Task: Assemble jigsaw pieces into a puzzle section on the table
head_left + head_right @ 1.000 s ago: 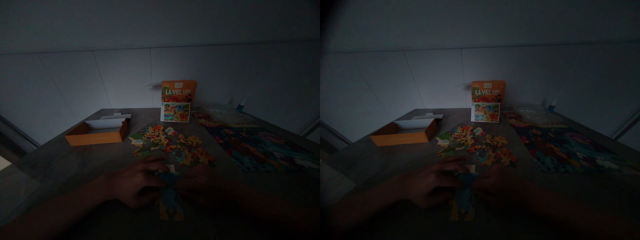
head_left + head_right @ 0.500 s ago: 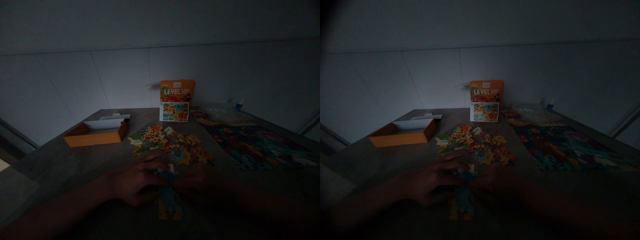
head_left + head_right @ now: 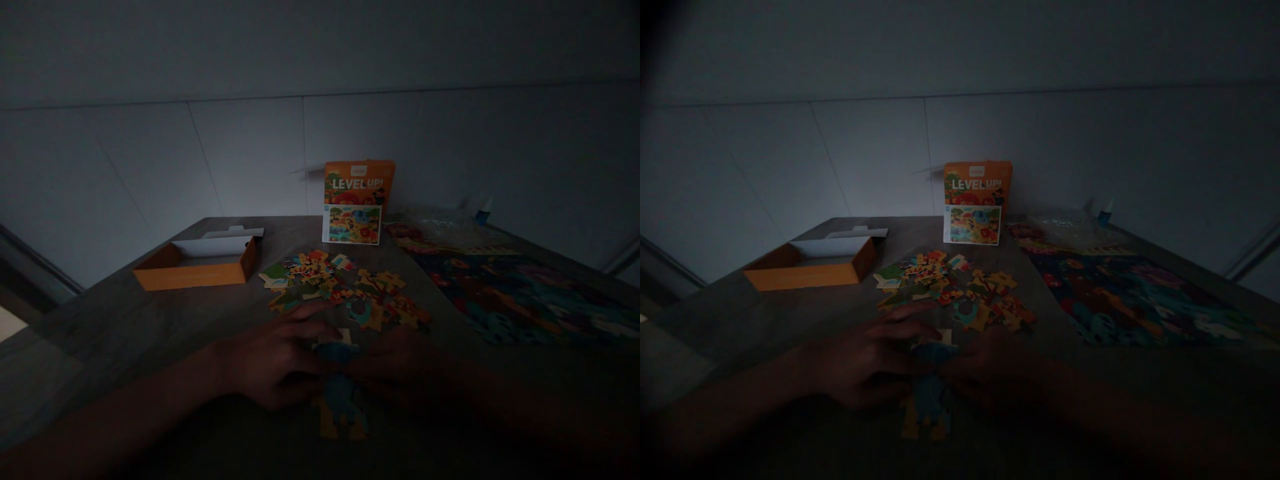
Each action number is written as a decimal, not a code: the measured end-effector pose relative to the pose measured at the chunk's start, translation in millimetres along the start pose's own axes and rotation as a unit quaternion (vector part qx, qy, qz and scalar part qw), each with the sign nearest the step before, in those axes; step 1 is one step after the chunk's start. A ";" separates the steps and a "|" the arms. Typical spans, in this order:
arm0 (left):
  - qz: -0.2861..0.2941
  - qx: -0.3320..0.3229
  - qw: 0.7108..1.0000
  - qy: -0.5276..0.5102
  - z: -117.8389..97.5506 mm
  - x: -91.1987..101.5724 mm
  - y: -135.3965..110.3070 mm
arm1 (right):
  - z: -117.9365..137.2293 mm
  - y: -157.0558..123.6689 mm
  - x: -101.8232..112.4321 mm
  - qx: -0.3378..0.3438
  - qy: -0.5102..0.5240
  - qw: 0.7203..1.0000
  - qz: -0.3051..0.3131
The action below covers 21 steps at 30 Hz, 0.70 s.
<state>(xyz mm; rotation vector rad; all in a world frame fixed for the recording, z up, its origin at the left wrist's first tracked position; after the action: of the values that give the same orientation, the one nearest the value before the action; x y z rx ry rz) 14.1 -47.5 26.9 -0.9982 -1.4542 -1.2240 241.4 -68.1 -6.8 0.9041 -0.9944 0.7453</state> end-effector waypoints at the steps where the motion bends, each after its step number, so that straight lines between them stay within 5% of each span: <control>1: -0.003 -0.002 1.000 -0.001 0.1 0.2 -0.2 | 0.1 0.3 0.6 0.004 0.003 1.000 -0.001; 21: -0.010 0.000 1.000 -0.025 2.5 7.2 -6.9 | 4.0 -1.0 7.9 0.039 0.010 0.999 -0.033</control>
<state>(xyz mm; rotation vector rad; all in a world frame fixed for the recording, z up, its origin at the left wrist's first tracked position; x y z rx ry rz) 5.5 -46.1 32.3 -1.0232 -1.5064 -1.2205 243.7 -71.2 1.3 0.9909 -0.9192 0.7385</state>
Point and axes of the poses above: each hand's wrist, its own y-axis towards the middle knuckle, its own x-axis out of the back of the hand, z = x × y, the point moved 2 cm from there along y, towards the middle knuckle, and after that the axes turned 7 degrees about y, right-handed, at the moved point
